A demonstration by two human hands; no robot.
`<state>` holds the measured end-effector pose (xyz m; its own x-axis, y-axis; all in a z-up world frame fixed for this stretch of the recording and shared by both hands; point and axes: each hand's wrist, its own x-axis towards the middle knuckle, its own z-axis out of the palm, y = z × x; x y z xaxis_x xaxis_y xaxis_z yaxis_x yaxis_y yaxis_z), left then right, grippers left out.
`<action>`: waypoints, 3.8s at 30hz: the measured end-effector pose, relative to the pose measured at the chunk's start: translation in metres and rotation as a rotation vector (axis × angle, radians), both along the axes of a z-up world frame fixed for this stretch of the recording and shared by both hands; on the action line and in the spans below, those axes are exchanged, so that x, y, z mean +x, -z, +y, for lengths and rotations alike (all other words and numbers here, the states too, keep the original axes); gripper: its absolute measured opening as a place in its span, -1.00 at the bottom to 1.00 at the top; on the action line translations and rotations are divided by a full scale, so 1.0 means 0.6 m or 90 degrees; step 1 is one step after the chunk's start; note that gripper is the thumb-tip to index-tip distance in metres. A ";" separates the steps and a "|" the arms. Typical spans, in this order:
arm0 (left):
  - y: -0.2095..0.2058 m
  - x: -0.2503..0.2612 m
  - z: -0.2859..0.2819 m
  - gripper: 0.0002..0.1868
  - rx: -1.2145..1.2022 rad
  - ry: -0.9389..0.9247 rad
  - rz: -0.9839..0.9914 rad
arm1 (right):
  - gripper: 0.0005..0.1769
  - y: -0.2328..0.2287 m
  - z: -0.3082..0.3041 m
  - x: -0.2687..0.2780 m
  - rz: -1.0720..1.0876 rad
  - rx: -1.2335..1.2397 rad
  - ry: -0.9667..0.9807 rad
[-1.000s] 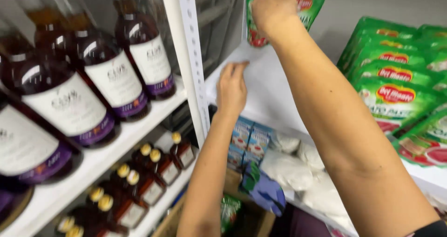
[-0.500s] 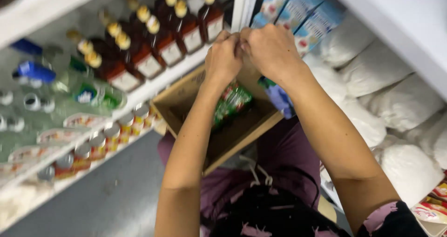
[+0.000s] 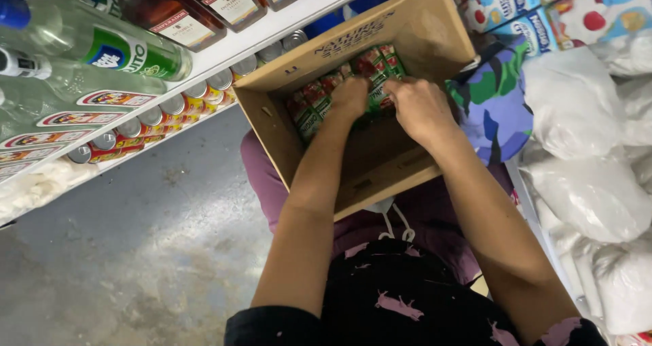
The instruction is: The person sits on the floor and takes packets of tomato paste and tomato sauce from a cardboard box. They wipe the packets with a cloth and place them on a white shelf next to other products.
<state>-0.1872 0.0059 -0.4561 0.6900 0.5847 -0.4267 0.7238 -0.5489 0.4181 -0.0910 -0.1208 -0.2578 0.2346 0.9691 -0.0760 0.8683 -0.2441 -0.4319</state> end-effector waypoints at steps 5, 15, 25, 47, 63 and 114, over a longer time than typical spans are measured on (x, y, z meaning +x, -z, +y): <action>0.069 0.001 -0.053 -0.69 -0.010 0.019 -0.079 | -0.56 0.013 -0.004 0.005 0.041 0.094 0.025; 0.168 0.115 -0.027 -0.47 0.423 0.350 -0.060 | -0.51 -0.008 -0.019 -0.005 0.060 0.041 0.031; 0.166 0.135 0.018 -0.72 0.423 0.451 -0.131 | -0.67 -0.069 -0.019 -0.015 0.129 0.104 0.012; -0.305 -0.050 0.058 -0.86 -0.247 0.250 -0.581 | -0.03 -0.101 -0.136 0.058 -0.120 0.189 0.056; -0.241 -0.014 -0.142 -0.75 -1.259 -0.469 -1.045 | -0.41 -0.135 -0.174 -0.040 0.000 0.582 0.028; -0.594 -0.060 -0.175 -0.24 -0.023 0.193 -0.566 | -0.35 -0.174 -0.153 -0.087 1.213 0.723 0.273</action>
<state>-0.2233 -0.0990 -0.0994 0.8919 0.3234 0.3160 -0.0412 -0.6378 0.7691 -0.1433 -0.2125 -0.1534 0.7240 0.6894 -0.0231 -0.6121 0.6267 -0.4823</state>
